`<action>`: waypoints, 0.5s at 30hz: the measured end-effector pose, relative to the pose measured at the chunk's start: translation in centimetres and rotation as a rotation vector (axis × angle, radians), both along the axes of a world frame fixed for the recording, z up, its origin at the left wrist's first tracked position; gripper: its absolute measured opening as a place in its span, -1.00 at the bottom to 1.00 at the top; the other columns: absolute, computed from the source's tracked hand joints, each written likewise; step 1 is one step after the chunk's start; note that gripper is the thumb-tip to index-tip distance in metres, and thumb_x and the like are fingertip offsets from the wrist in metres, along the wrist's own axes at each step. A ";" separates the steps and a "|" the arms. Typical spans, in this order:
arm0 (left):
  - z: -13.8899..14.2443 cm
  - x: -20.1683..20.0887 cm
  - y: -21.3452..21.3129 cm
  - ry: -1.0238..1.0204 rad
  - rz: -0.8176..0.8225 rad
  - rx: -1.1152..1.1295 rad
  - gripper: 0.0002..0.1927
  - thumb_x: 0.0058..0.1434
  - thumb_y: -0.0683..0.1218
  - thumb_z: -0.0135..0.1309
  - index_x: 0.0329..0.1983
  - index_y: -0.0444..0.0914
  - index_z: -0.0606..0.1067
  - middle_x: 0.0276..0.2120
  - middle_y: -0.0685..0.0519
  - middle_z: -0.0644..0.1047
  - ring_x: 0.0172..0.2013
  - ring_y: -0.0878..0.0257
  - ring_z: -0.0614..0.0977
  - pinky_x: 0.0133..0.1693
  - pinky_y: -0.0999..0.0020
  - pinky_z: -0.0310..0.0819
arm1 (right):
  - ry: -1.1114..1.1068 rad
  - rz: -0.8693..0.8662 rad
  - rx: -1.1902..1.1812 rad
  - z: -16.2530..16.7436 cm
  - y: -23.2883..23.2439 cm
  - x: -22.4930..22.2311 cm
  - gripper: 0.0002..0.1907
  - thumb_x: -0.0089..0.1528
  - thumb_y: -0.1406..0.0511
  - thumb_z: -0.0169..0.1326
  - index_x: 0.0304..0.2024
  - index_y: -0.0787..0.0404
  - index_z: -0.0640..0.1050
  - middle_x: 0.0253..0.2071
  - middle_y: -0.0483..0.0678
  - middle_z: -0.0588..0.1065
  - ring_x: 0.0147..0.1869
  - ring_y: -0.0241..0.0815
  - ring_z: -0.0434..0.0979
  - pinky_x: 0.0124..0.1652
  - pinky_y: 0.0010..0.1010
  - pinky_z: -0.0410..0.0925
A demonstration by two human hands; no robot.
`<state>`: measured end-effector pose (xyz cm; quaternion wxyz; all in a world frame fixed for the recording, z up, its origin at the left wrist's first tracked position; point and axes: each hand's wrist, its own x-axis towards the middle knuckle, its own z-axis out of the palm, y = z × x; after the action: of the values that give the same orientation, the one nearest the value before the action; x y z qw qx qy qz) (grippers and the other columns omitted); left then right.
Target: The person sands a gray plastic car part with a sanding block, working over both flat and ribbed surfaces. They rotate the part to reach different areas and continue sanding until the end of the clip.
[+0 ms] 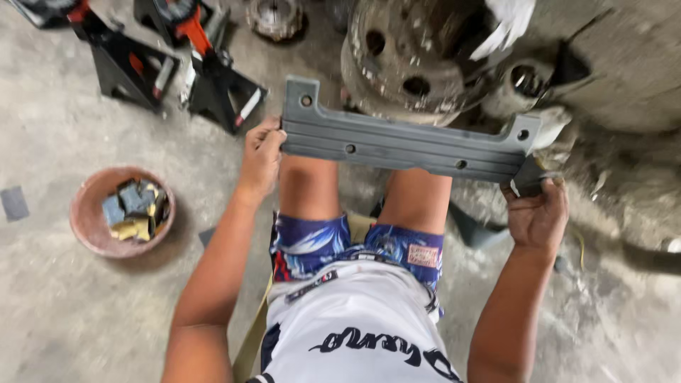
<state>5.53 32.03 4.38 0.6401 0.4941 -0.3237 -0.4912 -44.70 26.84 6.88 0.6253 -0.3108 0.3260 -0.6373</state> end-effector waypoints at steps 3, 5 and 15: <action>-3.3 1.2 0.3 -0.245 -0.120 -0.021 -0.76 0.39 -0.27 -0.03 0.01 -0.49 0.57 -0.12 0.06 0.59 -0.09 0.35 0.54 -0.01 0.46 0.45 | 0.085 0.036 0.047 -4.0 -0.5 -0.9 -0.87 0.48 0.34 0.00 0.08 0.18 0.44 0.09 0.05 0.56 0.19 -0.03 0.58 0.19 0.11 0.44; -4.8 1.6 -0.4 -0.297 -0.100 -0.002 -0.69 0.34 -0.27 0.00 0.11 -0.48 0.53 -0.04 0.04 0.60 -0.04 0.35 0.57 0.04 0.48 0.46 | 0.135 0.011 0.084 -6.4 -1.6 -0.8 -0.87 0.48 0.36 0.01 0.07 0.18 0.45 0.08 0.03 0.56 0.17 -0.01 0.58 0.18 0.12 0.46; -5.8 0.8 -4.1 -0.529 -0.069 0.121 -0.58 0.37 -0.30 0.07 0.30 -0.44 0.49 -0.12 0.05 0.53 -0.15 0.35 0.52 -0.08 0.49 0.45 | 0.067 -0.001 0.155 -9.4 -3.5 0.3 -0.80 0.49 0.40 -0.04 0.16 0.25 0.45 0.10 0.11 0.54 0.14 0.03 0.59 0.12 0.01 0.47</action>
<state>6.31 27.89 -1.41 0.4855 0.6315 -0.4663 -0.3848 -44.45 23.36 -2.54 0.6359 -0.2821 0.3953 -0.5998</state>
